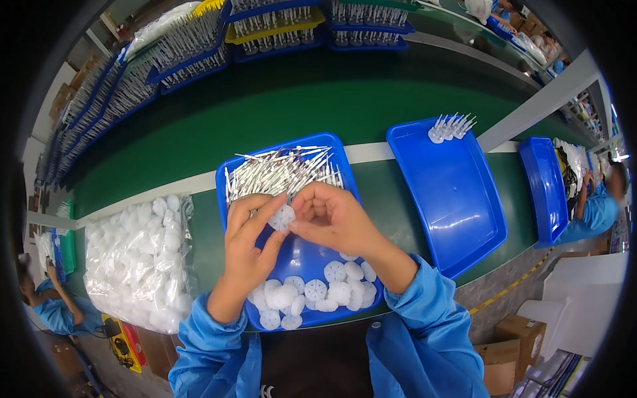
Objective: The person inserts white plastic sticks into white cotton bobbins one by one. They pick up a bobbin and a stick, insert the stick into the bobbin, and place the finished swab into a blue tray. The process is repeated continuously throughout the video.
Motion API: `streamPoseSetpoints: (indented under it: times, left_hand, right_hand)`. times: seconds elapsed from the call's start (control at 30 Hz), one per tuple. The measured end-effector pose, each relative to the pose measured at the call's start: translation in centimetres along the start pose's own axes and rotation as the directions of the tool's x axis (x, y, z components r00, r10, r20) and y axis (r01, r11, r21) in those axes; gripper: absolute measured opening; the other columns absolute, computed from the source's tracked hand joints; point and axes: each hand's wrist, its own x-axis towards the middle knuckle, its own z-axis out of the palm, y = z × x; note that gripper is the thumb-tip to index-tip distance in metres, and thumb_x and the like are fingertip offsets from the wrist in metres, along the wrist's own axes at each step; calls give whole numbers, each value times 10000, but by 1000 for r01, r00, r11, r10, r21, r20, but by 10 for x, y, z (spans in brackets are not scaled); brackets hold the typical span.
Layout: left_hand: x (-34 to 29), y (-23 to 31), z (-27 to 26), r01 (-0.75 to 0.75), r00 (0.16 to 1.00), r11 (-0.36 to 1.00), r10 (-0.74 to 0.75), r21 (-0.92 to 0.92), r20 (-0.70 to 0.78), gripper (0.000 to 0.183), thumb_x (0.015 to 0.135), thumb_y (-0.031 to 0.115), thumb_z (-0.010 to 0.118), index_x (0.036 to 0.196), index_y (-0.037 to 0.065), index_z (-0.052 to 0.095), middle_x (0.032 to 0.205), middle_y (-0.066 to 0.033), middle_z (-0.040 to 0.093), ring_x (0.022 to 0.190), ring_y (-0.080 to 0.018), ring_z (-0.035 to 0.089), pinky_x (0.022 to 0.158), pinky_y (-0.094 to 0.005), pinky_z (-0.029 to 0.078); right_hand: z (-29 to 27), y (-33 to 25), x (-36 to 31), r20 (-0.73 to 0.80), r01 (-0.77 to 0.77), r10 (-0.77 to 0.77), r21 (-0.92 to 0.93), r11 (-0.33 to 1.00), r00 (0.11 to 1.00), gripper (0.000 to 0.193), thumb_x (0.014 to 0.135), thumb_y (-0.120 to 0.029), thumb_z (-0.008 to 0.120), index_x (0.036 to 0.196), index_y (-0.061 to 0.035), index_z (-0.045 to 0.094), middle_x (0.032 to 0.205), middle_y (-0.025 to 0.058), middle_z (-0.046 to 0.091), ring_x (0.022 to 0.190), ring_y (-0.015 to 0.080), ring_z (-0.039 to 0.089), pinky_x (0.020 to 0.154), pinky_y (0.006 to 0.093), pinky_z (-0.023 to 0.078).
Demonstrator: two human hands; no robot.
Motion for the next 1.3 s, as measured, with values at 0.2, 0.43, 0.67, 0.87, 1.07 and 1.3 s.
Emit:
streamPoseSetpoints:
  times: [0.2,0.43,0.67,0.87,1.07,1.3]
  left_hand:
    - [2,5,6,-98,995,991,96,87,21,568,774,-39,807,1333,48,761,1200,-132,682,1137,-338,629,1011,-419,501]
    - [-28,13,-2,-1,998,981,-11,193,62,784,875,-14,748,1605,-6,464,1510,-234,568,1362,-421,549,1169,-502,416]
    - [-24,10,-2,172,911,981,-192,86,364,368,935,-39,681,1299,-4,719,1144,-189,743,1017,-316,725,878,-385,568]
    - [-26,-4,4,232,918,964,-261,129,299,241,928,-15,748,1168,6,749,922,-115,773,751,-183,718,655,-313,546]
    - [-23,-13,7,225,904,973,-229,54,360,171,896,22,812,1060,-6,774,883,-104,781,701,-175,713,659,-316,557]
    - [-25,-2,12,144,937,972,-195,188,289,164,842,86,863,958,8,777,806,-103,774,698,-209,756,681,-341,575]
  right_hand:
    - [0,-3,-11,-51,41,-39,34,999,998,181,1002,-45,769,1154,-23,672,1029,23,713,905,87,699,824,247,575]
    - [-4,-17,-37,36,211,-270,-727,654,962,159,950,-183,809,1056,-92,731,978,32,760,915,187,744,808,352,597]
    - [-8,2,-41,164,223,-281,-955,193,946,163,838,-284,795,895,-134,772,970,60,741,1030,309,692,874,449,556]
    - [-18,16,-28,200,252,-209,-931,264,957,118,826,-260,792,873,-161,748,934,59,740,960,318,707,852,474,561]
    - [-21,26,-27,222,346,-413,-903,254,883,125,812,-252,797,866,-143,768,862,87,750,873,343,729,739,512,564]
    - [-18,17,-26,233,267,-151,-924,274,961,135,860,-240,789,927,-135,737,976,60,747,1016,314,700,850,473,570]
